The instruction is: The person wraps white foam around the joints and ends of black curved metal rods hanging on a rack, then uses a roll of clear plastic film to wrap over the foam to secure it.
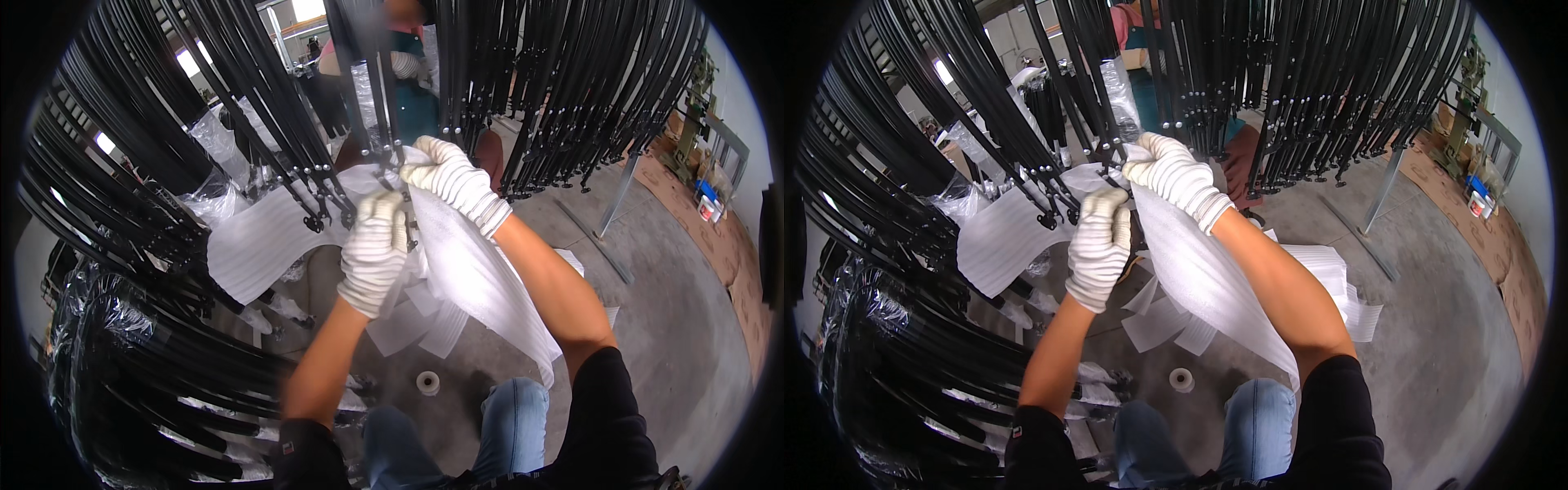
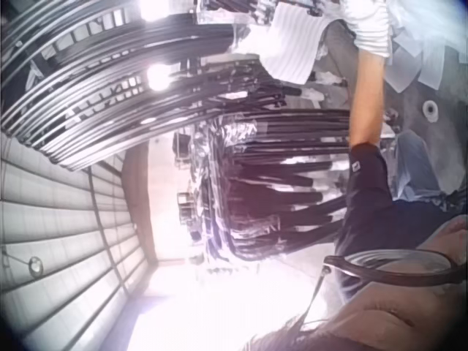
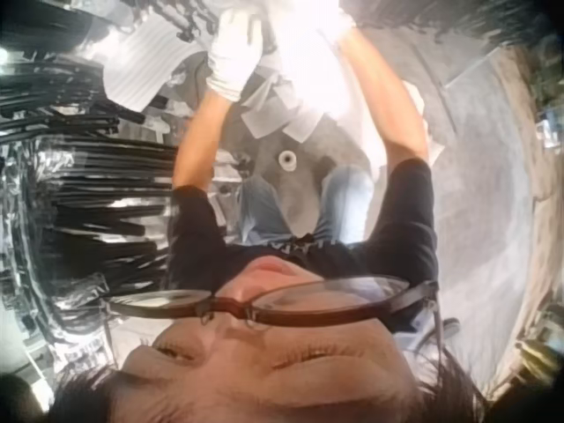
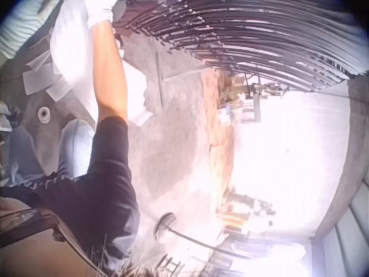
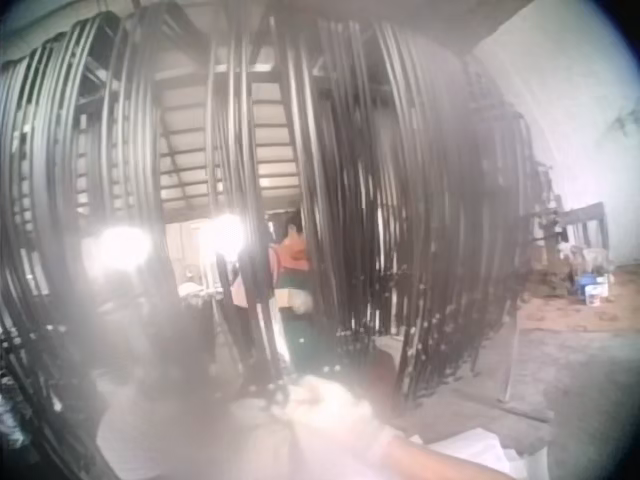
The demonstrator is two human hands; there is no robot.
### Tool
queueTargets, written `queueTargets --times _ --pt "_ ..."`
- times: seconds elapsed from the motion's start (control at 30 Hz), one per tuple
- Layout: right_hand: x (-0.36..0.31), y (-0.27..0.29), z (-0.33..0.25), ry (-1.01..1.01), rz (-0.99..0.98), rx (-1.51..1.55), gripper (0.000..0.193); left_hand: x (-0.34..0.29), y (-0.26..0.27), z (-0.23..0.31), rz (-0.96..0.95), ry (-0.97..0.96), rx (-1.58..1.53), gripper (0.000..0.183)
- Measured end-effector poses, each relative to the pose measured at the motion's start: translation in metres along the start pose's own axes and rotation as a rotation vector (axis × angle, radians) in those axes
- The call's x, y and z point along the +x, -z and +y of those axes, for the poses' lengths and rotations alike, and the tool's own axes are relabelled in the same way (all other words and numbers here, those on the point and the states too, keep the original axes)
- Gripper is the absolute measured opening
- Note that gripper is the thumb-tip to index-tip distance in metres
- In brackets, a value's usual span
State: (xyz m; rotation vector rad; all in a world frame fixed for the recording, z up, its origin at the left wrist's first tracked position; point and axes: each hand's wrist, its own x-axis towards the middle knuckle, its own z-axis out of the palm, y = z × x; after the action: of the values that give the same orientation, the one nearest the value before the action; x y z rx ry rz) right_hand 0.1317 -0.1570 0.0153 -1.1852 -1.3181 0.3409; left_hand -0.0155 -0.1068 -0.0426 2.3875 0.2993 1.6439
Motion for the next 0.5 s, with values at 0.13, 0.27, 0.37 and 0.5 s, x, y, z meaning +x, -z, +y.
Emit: queueTargets --times 0.13,0.27,0.37,0.5 --pt "0.001 -0.008 -0.007 -0.006 -0.084 0.001 0.022 0.006 -0.005 0.024 0.252 0.332 -0.158 0.042" --pt "0.008 -0.005 0.006 0.002 -0.133 -0.04 0.022 0.018 -0.017 0.025 0.416 0.436 -0.169 0.046" --pt "0.014 -0.005 0.012 0.044 -0.189 -0.031 0.023 0.02 -0.015 0.021 0.383 0.541 -0.255 0.047" --pt "0.015 -0.002 0.008 -0.021 -0.231 0.015 0.03 0.018 -0.016 0.024 0.411 0.525 -0.268 0.042"
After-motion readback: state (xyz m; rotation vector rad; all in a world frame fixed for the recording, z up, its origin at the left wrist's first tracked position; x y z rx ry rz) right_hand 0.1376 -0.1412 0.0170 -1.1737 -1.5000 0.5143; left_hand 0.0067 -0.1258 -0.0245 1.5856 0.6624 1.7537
